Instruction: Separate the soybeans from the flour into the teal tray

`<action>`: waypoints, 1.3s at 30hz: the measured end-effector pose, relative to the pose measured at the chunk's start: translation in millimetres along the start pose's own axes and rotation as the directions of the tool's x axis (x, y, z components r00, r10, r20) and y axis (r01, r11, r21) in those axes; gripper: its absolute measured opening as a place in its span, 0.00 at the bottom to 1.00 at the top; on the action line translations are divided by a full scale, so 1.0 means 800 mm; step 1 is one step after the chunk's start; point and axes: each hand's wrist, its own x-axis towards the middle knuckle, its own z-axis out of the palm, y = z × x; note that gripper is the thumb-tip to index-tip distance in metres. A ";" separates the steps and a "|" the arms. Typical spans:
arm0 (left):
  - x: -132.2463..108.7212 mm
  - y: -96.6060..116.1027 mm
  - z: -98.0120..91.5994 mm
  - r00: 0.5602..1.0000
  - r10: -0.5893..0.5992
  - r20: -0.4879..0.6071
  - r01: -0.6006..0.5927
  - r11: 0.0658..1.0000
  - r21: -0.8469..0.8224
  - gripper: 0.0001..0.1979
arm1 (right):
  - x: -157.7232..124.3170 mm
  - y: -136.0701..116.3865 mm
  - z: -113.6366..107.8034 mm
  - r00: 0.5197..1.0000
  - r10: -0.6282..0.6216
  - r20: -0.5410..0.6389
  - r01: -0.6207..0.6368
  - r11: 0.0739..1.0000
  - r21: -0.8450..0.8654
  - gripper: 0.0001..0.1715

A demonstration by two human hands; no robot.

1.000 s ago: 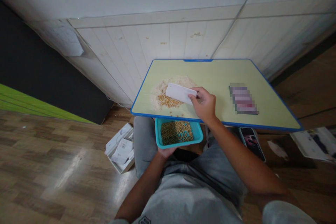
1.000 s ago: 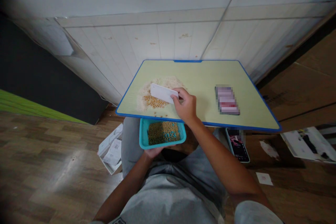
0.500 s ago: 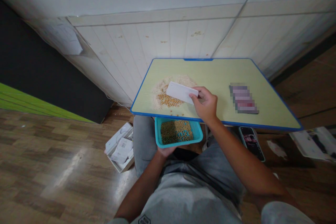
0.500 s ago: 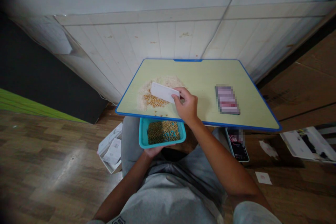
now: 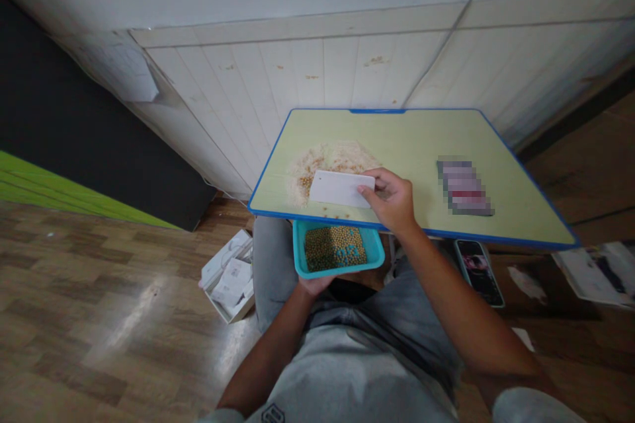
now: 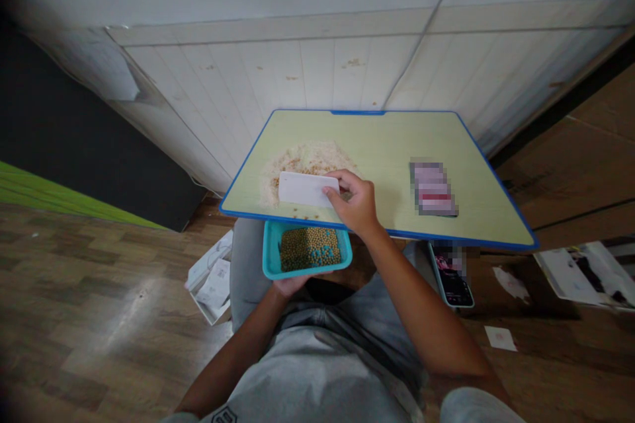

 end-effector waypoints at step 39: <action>0.008 0.001 -0.017 0.996 0.070 0.056 -0.072 0.996 0.048 0.28 | 0.001 0.002 0.001 1.000 0.002 0.016 -0.003 0.998 0.062 0.11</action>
